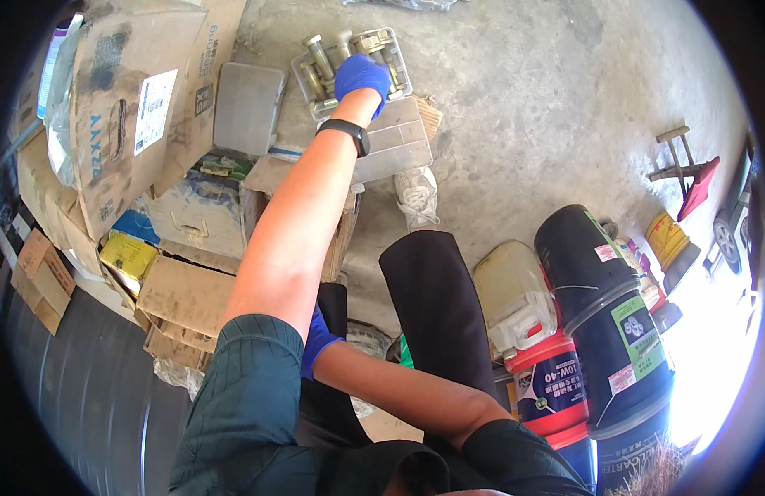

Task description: The person sorts small metal parts and hardware from cardboard boxes and plastic bins into a blue plastic container. They move items between containers, open and close lids, and carry the blue bin across the floor to a different area.

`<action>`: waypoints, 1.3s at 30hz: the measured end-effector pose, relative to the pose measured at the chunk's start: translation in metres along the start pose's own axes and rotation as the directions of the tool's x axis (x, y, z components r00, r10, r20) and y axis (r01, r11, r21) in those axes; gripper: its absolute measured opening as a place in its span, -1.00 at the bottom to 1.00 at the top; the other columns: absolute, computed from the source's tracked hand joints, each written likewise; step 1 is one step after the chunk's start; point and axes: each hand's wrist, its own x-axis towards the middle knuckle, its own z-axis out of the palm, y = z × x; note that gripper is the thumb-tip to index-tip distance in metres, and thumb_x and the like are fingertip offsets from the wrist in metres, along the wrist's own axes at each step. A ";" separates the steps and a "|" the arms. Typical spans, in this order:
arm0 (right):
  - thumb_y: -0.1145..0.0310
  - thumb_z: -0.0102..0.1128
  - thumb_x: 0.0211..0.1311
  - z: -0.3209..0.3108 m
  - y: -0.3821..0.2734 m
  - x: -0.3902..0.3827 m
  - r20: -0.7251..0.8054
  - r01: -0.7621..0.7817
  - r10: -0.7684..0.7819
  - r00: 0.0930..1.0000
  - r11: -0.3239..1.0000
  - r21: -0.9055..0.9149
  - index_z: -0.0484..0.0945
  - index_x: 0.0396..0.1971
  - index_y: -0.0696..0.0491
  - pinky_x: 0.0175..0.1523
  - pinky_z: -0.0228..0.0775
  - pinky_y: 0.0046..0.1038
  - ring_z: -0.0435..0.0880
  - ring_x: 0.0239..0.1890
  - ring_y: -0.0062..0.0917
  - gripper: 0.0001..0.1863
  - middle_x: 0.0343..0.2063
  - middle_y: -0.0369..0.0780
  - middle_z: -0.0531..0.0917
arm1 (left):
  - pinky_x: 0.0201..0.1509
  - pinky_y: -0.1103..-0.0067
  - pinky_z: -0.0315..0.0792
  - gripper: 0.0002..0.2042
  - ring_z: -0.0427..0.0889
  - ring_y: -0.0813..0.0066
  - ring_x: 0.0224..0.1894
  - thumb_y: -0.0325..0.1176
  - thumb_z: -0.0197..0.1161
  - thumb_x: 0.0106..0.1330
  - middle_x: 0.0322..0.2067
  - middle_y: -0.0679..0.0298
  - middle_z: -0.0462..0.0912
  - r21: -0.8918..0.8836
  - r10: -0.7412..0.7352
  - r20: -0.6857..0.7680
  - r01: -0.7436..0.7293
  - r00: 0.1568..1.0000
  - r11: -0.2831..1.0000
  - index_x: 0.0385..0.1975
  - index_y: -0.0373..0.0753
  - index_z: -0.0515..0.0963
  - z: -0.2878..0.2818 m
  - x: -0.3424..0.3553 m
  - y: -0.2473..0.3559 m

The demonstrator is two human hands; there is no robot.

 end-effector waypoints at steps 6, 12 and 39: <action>0.18 0.01 0.21 -0.004 0.001 -0.002 0.017 0.037 -0.034 0.999 0.984 -0.176 0.65 -0.13 -0.10 -0.14 0.36 -0.06 0.59 -0.06 -0.24 -0.68 -0.10 -0.16 0.65 | -0.01 0.30 0.51 -0.68 0.66 0.05 -0.09 -0.10 0.29 0.15 -0.20 0.00 0.68 -0.120 -0.063 -0.065 0.055 0.996 0.991 -0.23 -0.19 0.64 0.018 -0.005 0.005; 0.21 0.09 0.10 0.023 -0.050 -0.009 0.305 0.300 -0.005 0.952 -0.165 -0.939 0.70 -0.24 -0.08 -0.26 0.35 -0.03 0.62 -0.16 -0.25 -0.72 -0.23 -0.18 0.68 | 0.10 0.29 0.45 -0.61 0.58 0.06 -0.03 -0.07 0.35 0.14 -0.13 0.07 0.63 0.124 0.273 -0.600 -0.249 0.752 0.960 -0.07 -0.08 0.59 -0.013 0.033 -0.047; 0.23 0.24 -0.16 0.079 -0.149 -0.023 0.266 0.316 0.185 0.946 -0.708 -0.632 0.63 -0.62 -0.07 -0.47 0.14 -0.34 0.55 -0.50 -0.43 -0.88 -0.61 -0.25 0.54 | 0.06 0.34 0.50 -0.75 0.56 0.14 -0.04 -0.38 0.33 0.07 -0.18 0.20 0.63 0.664 0.516 0.267 -0.543 0.814 0.513 -0.20 -0.09 0.65 -0.081 0.040 -0.041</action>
